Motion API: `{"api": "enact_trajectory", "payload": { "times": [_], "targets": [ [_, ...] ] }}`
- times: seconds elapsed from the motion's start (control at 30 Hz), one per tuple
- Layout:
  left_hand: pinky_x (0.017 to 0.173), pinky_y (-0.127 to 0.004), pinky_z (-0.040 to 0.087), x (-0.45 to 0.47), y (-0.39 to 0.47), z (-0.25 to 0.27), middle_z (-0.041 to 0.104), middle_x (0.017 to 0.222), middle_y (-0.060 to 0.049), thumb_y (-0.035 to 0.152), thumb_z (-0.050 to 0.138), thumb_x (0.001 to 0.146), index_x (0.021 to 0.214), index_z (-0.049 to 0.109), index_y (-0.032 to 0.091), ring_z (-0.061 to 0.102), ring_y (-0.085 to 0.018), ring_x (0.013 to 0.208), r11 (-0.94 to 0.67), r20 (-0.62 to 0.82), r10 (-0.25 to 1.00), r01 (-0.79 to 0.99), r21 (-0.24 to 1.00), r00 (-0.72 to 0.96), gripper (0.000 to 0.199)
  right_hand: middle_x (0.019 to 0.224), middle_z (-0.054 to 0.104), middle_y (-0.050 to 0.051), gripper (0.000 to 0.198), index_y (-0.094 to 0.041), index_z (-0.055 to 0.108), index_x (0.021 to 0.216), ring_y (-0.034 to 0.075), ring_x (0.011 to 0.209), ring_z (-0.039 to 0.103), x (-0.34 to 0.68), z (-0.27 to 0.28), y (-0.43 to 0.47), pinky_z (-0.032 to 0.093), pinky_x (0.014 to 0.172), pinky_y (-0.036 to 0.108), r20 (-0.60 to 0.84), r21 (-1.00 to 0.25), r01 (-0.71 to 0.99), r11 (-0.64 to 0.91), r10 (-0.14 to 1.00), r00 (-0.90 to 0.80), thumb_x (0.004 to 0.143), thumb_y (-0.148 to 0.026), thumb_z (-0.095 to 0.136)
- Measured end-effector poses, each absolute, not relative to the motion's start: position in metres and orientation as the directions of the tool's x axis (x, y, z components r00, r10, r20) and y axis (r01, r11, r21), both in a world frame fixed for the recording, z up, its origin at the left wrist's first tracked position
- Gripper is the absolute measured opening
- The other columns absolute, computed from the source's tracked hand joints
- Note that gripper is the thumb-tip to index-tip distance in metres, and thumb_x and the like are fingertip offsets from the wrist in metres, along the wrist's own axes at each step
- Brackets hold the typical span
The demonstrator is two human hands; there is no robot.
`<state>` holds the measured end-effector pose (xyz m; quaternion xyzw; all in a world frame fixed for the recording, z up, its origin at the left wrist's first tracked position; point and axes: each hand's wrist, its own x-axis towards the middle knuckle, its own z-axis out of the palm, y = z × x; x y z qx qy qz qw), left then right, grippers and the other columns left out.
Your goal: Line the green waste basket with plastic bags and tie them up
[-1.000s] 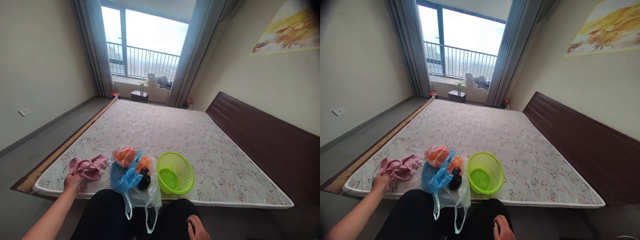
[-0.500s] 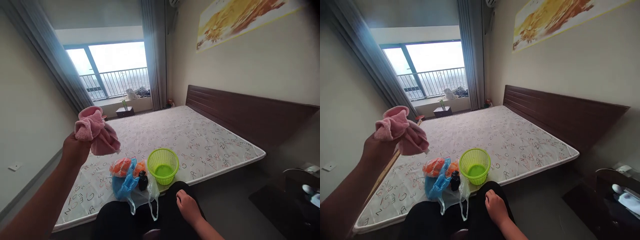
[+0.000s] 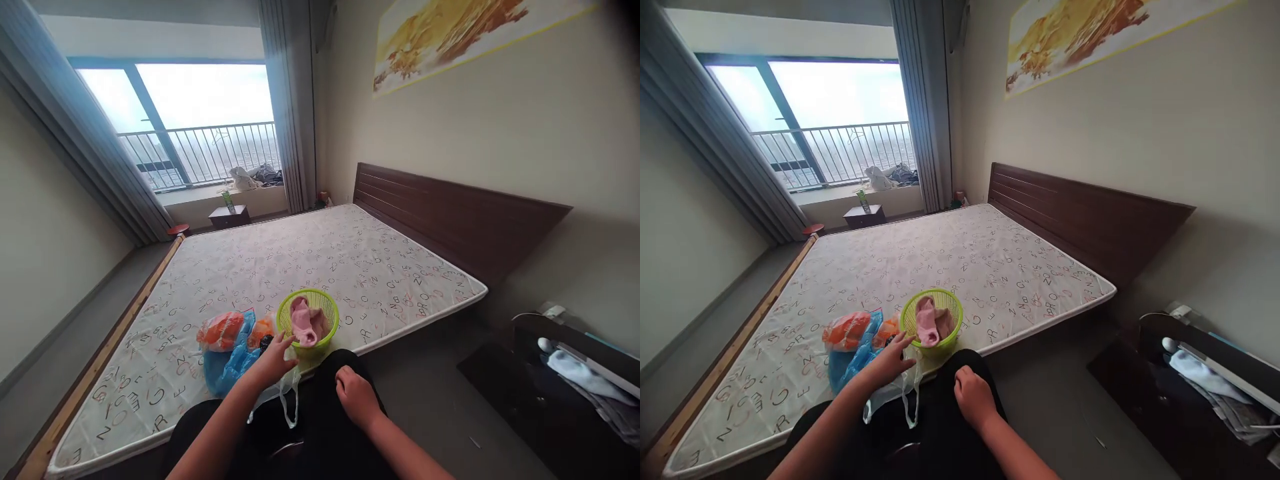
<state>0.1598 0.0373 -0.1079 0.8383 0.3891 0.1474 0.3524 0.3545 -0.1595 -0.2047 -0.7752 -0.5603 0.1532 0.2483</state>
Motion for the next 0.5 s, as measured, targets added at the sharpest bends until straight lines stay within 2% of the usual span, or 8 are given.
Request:
{"api": "enact_trajectory", "payload": {
  "times": [0.03,0.07,0.17,0.27,0.33,0.37,0.43,0.5],
  "targets": [
    [0.120,-0.050,0.038,0.153,0.023,-0.128,0.055,0.152,-0.014,0.028,0.078,0.069,0.128,0.071,0.023,0.049,-0.036,0.143,-0.410,-0.098,0.725,0.541,0.734,0.682,0.059,0.096,0.068,0.004,0.023,-0.022,0.065,0.092,0.018,0.086,0.067,0.357,-0.207,-0.159,0.045,0.077,0.028,0.043,-0.569,0.783,-0.252,0.941,0.335,0.096,-0.016,0.043],
    [0.121,-0.049,0.035,0.145,0.010,-0.146,0.057,0.151,-0.012,0.030,0.076,0.073,0.129,0.070,0.024,0.049,-0.034,0.143,-0.362,-0.147,0.715,0.542,0.758,0.683,0.057,0.097,0.068,0.004,0.024,-0.022,0.065,0.092,0.018,0.086,0.067,0.359,-0.209,-0.159,0.047,0.079,0.028,0.048,-0.583,0.769,-0.262,0.934,0.354,0.097,-0.016,0.042],
    [0.117,-0.047,0.041,0.115,-0.017,-0.185,0.070,0.134,-0.011,0.037,0.071,0.077,0.123,0.072,0.023,0.061,-0.032,0.130,-0.187,-0.255,0.729,0.543,0.818,0.635,0.048,0.114,0.068,0.010,0.025,-0.021,0.066,0.105,0.022,0.104,0.067,0.365,-0.216,-0.149,0.050,0.093,0.033,0.128,-0.581,0.767,-0.270,0.901,0.414,0.097,-0.018,0.043],
    [0.106,-0.044,0.049,0.090,-0.024,-0.208,0.077,0.115,-0.010,0.046,0.068,0.076,0.109,0.074,0.021,0.070,-0.031,0.114,0.042,-0.342,0.765,0.487,0.873,0.545,0.042,0.150,0.052,0.016,0.042,-0.021,0.058,0.135,0.031,0.139,0.048,0.366,-0.214,-0.122,0.040,0.114,0.048,0.239,-0.425,0.888,-0.174,0.925,0.296,0.093,-0.020,0.052],
    [0.100,-0.044,0.052,0.079,-0.024,-0.218,0.078,0.107,-0.010,0.052,0.067,0.073,0.102,0.072,0.019,0.071,-0.031,0.106,0.161,-0.372,0.801,0.430,0.888,0.469,0.043,0.160,0.042,0.014,0.059,-0.026,0.050,0.147,0.035,0.151,0.033,0.363,-0.204,-0.096,0.028,0.120,0.060,0.190,-0.303,0.947,-0.112,0.966,0.175,0.089,-0.018,0.059],
    [0.097,-0.044,0.053,0.074,-0.024,-0.221,0.078,0.104,-0.011,0.054,0.068,0.071,0.100,0.071,0.019,0.072,-0.031,0.104,0.205,-0.384,0.816,0.406,0.891,0.431,0.045,0.159,0.044,0.014,0.062,-0.027,0.049,0.148,0.036,0.151,0.032,0.361,-0.198,-0.082,0.023,0.120,0.064,0.130,-0.267,0.958,-0.102,0.982,0.140,0.088,-0.016,0.060],
    [0.091,-0.043,0.055,0.069,-0.025,-0.225,0.077,0.105,-0.012,0.059,0.070,0.068,0.099,0.069,0.019,0.072,-0.031,0.102,0.279,-0.413,0.827,0.359,0.891,0.382,0.051,0.144,0.060,0.017,0.052,-0.023,0.059,0.139,0.036,0.141,0.046,0.356,-0.185,-0.056,0.022,0.120,0.064,0.006,-0.246,0.965,-0.086,0.996,0.090,0.088,-0.013,0.058],
    [0.086,-0.042,0.056,0.068,-0.028,-0.225,0.075,0.111,-0.014,0.061,0.072,0.067,0.105,0.068,0.019,0.071,-0.031,0.103,0.328,-0.429,0.822,0.304,0.894,0.374,0.058,0.119,0.073,0.018,0.035,-0.019,0.070,0.120,0.032,0.120,0.064,0.346,-0.174,-0.039,0.033,0.115,0.055,-0.069,-0.254,0.966,-0.044,0.997,0.027,0.090,-0.012,0.055]
  ]
}}
